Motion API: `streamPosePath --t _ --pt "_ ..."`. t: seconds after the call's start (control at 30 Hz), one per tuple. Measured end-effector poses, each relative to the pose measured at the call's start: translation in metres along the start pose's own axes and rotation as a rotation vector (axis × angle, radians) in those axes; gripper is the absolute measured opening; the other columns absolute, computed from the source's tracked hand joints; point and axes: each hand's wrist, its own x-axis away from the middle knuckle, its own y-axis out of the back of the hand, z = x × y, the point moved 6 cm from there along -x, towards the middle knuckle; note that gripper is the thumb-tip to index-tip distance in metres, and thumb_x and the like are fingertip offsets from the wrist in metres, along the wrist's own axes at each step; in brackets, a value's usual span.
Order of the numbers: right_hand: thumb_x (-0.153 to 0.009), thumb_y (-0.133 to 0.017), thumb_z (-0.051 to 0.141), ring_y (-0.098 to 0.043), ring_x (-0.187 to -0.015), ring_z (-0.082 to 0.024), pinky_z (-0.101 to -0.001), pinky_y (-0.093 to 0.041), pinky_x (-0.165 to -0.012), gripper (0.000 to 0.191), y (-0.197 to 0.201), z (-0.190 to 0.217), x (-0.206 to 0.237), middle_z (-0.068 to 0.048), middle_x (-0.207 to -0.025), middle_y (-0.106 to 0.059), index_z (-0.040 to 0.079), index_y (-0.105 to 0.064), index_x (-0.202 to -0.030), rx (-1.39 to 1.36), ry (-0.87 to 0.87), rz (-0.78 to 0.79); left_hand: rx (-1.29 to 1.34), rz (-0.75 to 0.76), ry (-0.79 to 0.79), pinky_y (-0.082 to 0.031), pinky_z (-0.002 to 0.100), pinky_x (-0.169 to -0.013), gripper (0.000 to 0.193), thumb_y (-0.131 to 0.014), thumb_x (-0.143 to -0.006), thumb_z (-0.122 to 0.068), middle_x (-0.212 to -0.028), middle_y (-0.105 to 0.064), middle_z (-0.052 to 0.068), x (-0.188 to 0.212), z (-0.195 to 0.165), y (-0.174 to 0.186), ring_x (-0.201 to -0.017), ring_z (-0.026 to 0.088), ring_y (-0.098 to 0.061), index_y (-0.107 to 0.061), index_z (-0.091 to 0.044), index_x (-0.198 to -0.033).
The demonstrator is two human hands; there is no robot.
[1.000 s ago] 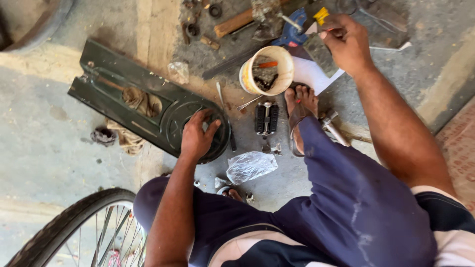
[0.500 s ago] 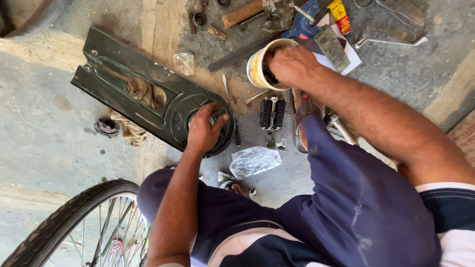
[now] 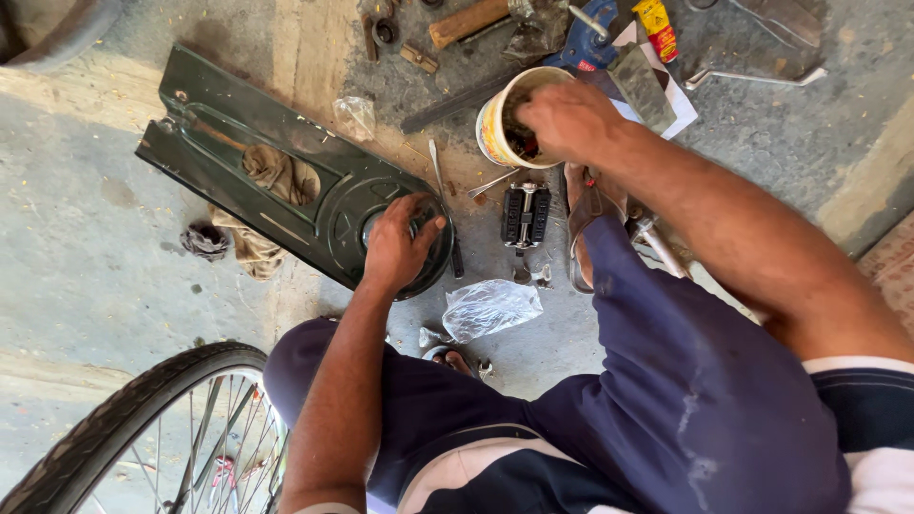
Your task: The person sits on the floor of a bicycle repair workshop and services a bicycle. They handle a green metal chain guard, apply grease from a container onto small parts and bolts, fit bolts into the chain guard, and then work on the bicycle's chain and rear wheel area by hand.
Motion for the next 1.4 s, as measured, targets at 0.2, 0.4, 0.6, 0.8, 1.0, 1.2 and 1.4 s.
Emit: streamPosePath --t 0.2,0.4,0.6,0.8,1.0,1.2,1.4 --pt "-0.076 -0.07 0.014 -0.073 -0.069 -0.03 -0.0447 -0.059 -0.061 0.01 -0.017 0.005 -0.019 -0.015 -0.078 -0.074 0.008 -0.077 -0.078 0.155 0.081 -0.064 0.013 0.0 0.008 -0.054 0.043 -0.091 0.039 -0.076 -0.091 -0.024 -0.114 -0.073 0.013 0.005 0.005 0.008 -0.105 0.03 -0.07 -0.068 -0.007 -0.124" --pt "-0.081 -0.07 0.018 -0.075 -0.079 -0.03 -0.045 -0.06 -0.068 0.014 -0.043 -0.007 -0.019 -0.015 -0.087 -0.077 0.011 -0.082 -0.084 0.24 0.028 0.247 0.022 -0.044 0.039 -0.053 0.043 -0.09 0.041 -0.077 -0.091 -0.025 -0.117 -0.072 0.014 0.011 0.012 0.019 -0.107 0.031 -0.069 -0.067 -0.006 -0.125" --pt "-0.078 -0.07 0.029 -0.073 -0.101 -0.031 -0.0411 -0.059 -0.086 0.038 -0.013 0.02 -0.012 -0.015 -0.114 -0.076 0.01 -0.079 -0.11 -0.003 0.344 -0.346 -0.007 -0.036 0.012 -0.053 0.044 -0.091 0.042 -0.076 -0.091 -0.027 -0.116 -0.071 0.015 0.013 0.007 0.017 -0.106 0.032 -0.069 -0.066 -0.005 -0.125" --pt "-0.09 -0.069 0.028 -0.074 -0.102 -0.027 -0.0432 -0.06 -0.088 0.024 -0.006 -0.004 0.015 -0.01 -0.108 -0.078 0.016 -0.081 -0.106 0.229 -0.077 0.47 -0.014 -0.049 0.036 -0.054 0.043 -0.089 0.041 -0.077 -0.09 -0.029 -0.115 -0.072 0.014 0.016 0.015 0.018 -0.106 0.03 -0.071 -0.068 -0.006 -0.124" --pt "-0.102 -0.079 0.031 -0.074 -0.081 -0.028 -0.0417 -0.058 -0.076 0.021 0.045 -0.099 0.093 -0.009 -0.093 -0.077 0.011 -0.079 -0.109 -0.208 -0.355 -0.335 -0.023 -0.045 0.041 -0.054 0.043 -0.09 0.042 -0.076 -0.091 -0.029 -0.116 -0.071 0.014 0.019 0.017 0.02 -0.106 0.029 -0.072 -0.067 -0.007 -0.125" --pt "-0.086 -0.08 0.014 -0.076 -0.083 -0.025 -0.0377 -0.061 -0.079 0.016 -0.018 -0.185 0.111 -0.013 -0.094 -0.077 0.004 -0.079 -0.098 -0.298 -0.506 -0.499 -0.047 -0.027 0.078 -0.054 0.043 -0.088 0.044 -0.077 -0.09 -0.029 -0.114 -0.072 0.015 0.019 0.019 0.016 -0.106 0.031 -0.071 -0.067 -0.006 -0.125" --pt "-0.102 -0.08 0.014 -0.076 -0.083 -0.025 -0.0362 -0.06 -0.074 0.013 0.003 -0.116 0.082 -0.014 -0.097 -0.076 0.003 -0.076 -0.108 -0.589 -0.275 -0.672 -0.024 -0.04 0.086 -0.055 0.043 -0.088 0.041 -0.076 -0.091 -0.029 -0.118 -0.072 0.015 0.016 0.022 0.017 -0.107 0.03 -0.072 -0.068 -0.007 -0.124"
